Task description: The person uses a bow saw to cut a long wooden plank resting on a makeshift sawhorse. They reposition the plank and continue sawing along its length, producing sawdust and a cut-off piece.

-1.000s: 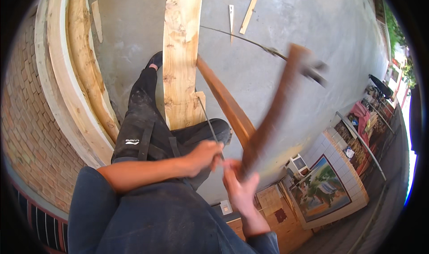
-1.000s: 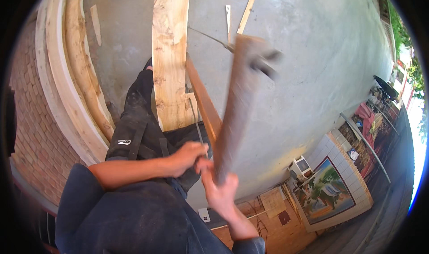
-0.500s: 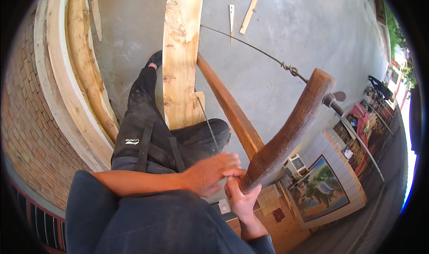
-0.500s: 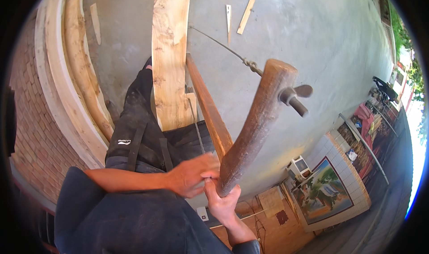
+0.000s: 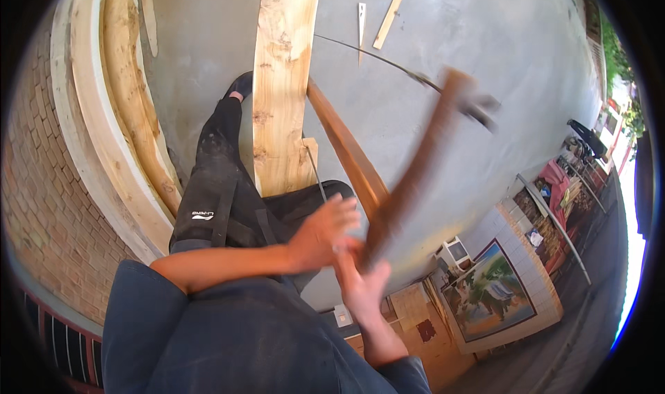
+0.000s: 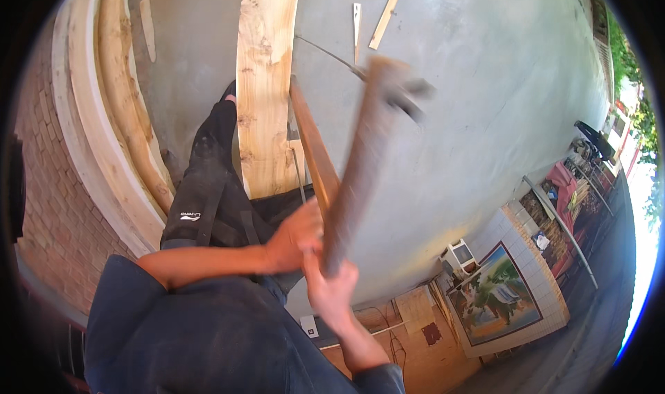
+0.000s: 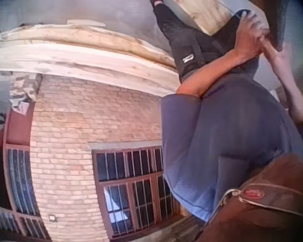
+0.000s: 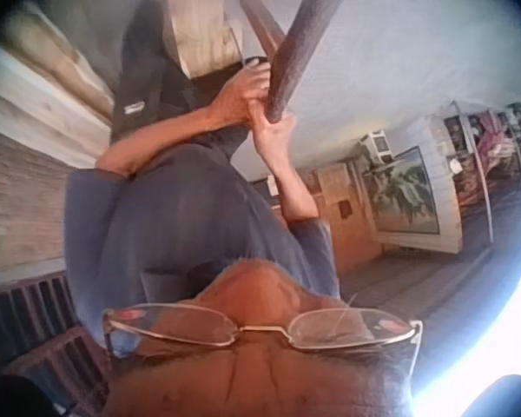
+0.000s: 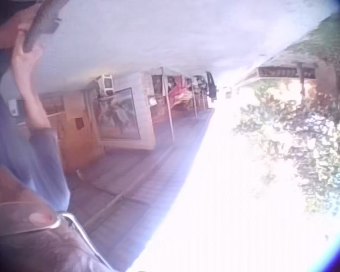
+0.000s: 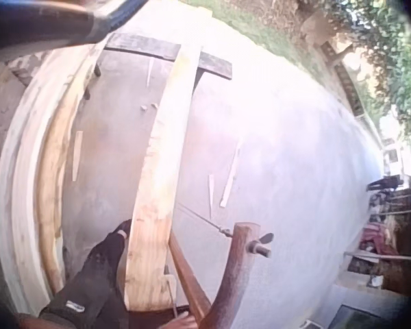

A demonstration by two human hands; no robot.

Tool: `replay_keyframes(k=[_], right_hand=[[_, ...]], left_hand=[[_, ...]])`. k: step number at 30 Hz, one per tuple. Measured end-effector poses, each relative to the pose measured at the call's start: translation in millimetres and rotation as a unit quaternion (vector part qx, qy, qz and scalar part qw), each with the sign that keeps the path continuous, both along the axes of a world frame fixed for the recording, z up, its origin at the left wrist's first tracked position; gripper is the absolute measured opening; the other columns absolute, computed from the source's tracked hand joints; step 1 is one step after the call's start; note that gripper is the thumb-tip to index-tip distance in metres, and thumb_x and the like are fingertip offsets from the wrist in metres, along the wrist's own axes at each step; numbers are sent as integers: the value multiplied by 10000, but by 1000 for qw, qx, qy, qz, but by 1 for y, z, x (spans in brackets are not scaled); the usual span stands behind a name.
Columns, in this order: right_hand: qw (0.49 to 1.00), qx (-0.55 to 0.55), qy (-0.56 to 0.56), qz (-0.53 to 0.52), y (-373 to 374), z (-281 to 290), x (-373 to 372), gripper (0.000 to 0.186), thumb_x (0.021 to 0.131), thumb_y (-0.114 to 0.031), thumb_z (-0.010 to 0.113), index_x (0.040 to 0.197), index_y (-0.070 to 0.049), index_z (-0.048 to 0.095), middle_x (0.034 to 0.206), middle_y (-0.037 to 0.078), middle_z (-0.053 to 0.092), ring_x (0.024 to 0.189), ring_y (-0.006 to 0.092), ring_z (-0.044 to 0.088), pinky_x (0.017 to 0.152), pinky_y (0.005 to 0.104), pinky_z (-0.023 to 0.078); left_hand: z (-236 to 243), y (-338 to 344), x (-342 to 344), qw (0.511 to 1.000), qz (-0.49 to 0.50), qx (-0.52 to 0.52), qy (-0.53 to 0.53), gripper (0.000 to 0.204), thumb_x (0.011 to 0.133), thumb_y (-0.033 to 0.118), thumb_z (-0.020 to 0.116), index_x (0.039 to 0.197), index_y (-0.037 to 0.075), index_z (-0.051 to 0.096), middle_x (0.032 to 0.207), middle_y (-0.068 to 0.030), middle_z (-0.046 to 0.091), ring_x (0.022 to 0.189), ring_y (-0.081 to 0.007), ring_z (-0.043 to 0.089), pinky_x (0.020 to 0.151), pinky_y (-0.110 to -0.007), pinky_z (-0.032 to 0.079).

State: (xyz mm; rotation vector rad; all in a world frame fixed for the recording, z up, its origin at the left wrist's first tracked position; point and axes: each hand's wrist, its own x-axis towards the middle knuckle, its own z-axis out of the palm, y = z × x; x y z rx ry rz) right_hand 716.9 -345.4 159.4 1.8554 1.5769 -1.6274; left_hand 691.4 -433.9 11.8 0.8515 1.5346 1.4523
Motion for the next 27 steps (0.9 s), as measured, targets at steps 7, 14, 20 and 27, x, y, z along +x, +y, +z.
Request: replay_keyframes(k=[7, 14, 20, 27], right_hand=[[990, 91, 19, 107, -1, -55, 0, 97, 950, -14, 697, 1026, 11, 751, 775, 84, 712, 725, 103, 648, 634, 306, 521], [992, 57, 44, 103, 7, -83, -11, 101, 963, -59, 668, 995, 10, 735, 722, 57, 630, 661, 98, 584, 595, 302, 455], [997, 11, 42, 59, 9, 59, -12, 85, 962, 44, 656, 1002, 13, 724, 660, -16, 581, 550, 35, 494, 500, 225, 346], [985, 129, 62, 93, -12, -116, -22, 69, 964, -41, 675, 969, 4, 727, 712, -21, 585, 661, 51, 507, 576, 277, 426]], left_hand=[[-46, 6, 0, 1000, -6, 2, -18, 287, 769, 209, 796, 973, 73, 647, 1265, -111, 627, 1416, -390, 507, 1239, -623, 301], [-48, 5, -15, 995, 10, -30, -92, 302, 799, 163, 802, 1079, 114, 700, 1205, -104, 670, 1272, -351, 609, 1153, -500, 415], [55, 12, -11, 998, 23, 40, 37, 145, 724, 250, 746, 737, 192, 614, 763, 4, 565, 859, -236, 651, 783, -404, 517], [-83, -4, -7, 989, 18, -60, -132, 396, 909, 205, 841, 1209, 37, 644, 1052, -44, 648, 955, -147, 616, 886, -371, 525]])
